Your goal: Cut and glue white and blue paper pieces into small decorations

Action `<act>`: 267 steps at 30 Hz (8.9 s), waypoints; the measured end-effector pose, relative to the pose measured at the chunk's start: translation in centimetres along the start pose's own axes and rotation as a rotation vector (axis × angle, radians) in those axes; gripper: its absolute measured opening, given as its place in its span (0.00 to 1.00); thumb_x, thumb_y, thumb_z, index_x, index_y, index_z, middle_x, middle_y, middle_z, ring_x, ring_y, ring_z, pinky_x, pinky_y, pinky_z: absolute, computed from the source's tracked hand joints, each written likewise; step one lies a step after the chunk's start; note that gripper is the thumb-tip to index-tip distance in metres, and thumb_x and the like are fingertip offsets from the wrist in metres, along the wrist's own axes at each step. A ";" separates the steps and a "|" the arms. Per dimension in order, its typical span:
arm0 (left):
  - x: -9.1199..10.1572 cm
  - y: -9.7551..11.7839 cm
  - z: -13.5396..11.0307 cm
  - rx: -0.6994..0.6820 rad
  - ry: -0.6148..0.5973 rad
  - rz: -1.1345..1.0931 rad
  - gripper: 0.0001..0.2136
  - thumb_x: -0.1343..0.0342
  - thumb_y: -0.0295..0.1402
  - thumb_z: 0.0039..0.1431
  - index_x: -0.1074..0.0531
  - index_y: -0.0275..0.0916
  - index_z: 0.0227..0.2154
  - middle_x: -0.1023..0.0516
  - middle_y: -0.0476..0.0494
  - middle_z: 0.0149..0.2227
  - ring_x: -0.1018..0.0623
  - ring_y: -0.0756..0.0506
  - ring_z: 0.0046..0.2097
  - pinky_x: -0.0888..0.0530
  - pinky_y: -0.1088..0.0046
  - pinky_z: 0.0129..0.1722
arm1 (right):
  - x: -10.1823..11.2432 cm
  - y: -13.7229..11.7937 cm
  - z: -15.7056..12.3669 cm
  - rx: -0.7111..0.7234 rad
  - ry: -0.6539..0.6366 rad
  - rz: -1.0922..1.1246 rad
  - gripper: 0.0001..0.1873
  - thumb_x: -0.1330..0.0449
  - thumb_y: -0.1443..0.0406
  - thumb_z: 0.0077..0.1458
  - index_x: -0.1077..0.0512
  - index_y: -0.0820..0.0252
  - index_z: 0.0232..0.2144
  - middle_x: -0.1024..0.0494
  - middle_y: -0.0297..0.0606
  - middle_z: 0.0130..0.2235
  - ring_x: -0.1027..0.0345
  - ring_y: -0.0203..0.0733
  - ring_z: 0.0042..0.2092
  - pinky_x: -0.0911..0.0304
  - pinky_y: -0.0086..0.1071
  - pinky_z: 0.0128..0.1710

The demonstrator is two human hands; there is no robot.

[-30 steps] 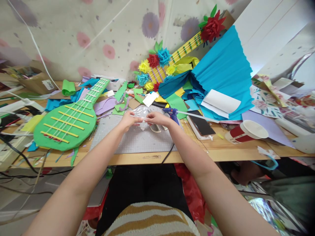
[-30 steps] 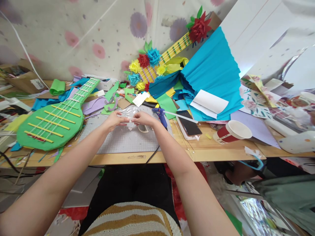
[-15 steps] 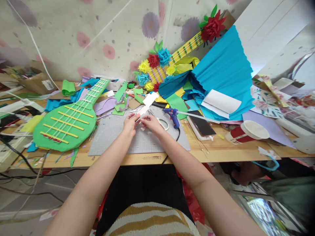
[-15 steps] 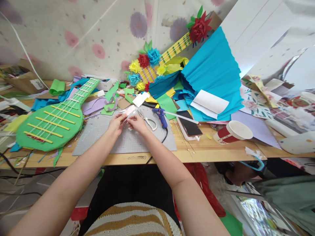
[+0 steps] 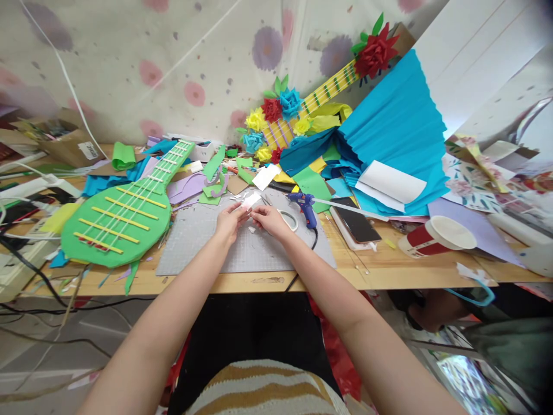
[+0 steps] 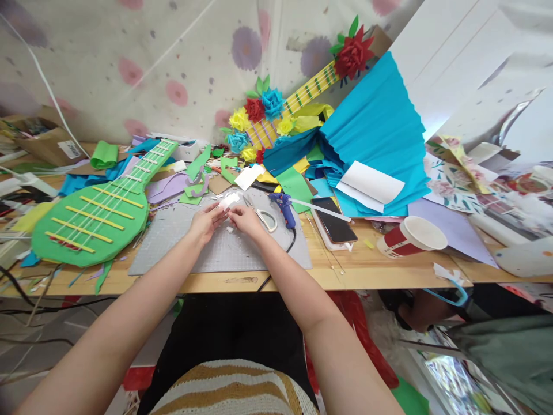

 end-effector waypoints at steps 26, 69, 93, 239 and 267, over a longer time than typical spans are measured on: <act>0.1 -0.9 1.2 0.003 0.132 0.062 0.19 0.37 0.22 0.38 0.41 0.38 0.30 0.27 0.49 0.25 0.26 0.53 0.25 0.29 0.76 0.29 | 0.6 -0.1 0.6 -0.029 0.073 0.506 0.08 0.37 0.64 0.42 0.32 0.61 0.25 0.26 0.31 0.27 0.32 0.31 0.30 0.36 0.26 0.31; -1.2 -0.8 0.9 -0.072 0.041 -0.030 0.21 0.35 0.28 0.32 0.45 0.39 0.23 0.36 0.57 0.21 0.33 0.56 0.22 0.41 0.80 0.23 | -0.1 0.3 0.0 -0.079 0.075 0.729 0.21 0.35 0.74 0.33 0.39 0.58 0.31 0.26 0.28 0.26 0.29 0.33 0.28 0.33 0.30 0.34; 0.1 -0.1 0.2 -0.131 0.027 0.105 0.18 0.35 0.29 0.31 0.34 0.36 0.29 0.25 0.48 0.27 0.26 0.53 0.28 0.30 0.76 0.31 | -0.6 0.3 0.5 -0.092 0.171 0.597 0.23 0.34 0.72 0.33 0.42 0.58 0.29 0.27 0.25 0.22 0.32 0.32 0.25 0.33 0.29 0.30; -0.1 -0.5 0.8 -0.288 0.091 0.481 0.20 0.36 0.32 0.32 0.41 0.41 0.28 0.28 0.52 0.21 0.29 0.50 0.23 0.36 0.75 0.27 | 1.3 -0.4 -0.3 -0.012 0.252 0.438 0.22 0.36 0.69 0.35 0.42 0.58 0.33 0.29 0.25 0.21 0.32 0.33 0.25 0.37 0.27 0.26; -1.2 -0.6 0.4 -0.196 0.088 0.217 0.22 0.39 0.24 0.35 0.51 0.42 0.26 0.27 0.55 0.21 0.30 0.54 0.22 0.34 0.76 0.29 | 0.9 0.1 -0.5 -0.087 0.216 0.557 0.16 0.40 0.67 0.42 0.43 0.57 0.32 0.28 0.27 0.22 0.30 0.33 0.26 0.34 0.28 0.29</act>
Point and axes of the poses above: each hand's wrist, its own z-axis towards the middle knuckle, its own x-axis out of the back of the hand, y = z × x, the point moved 1 cm from there along z, towards the middle knuckle
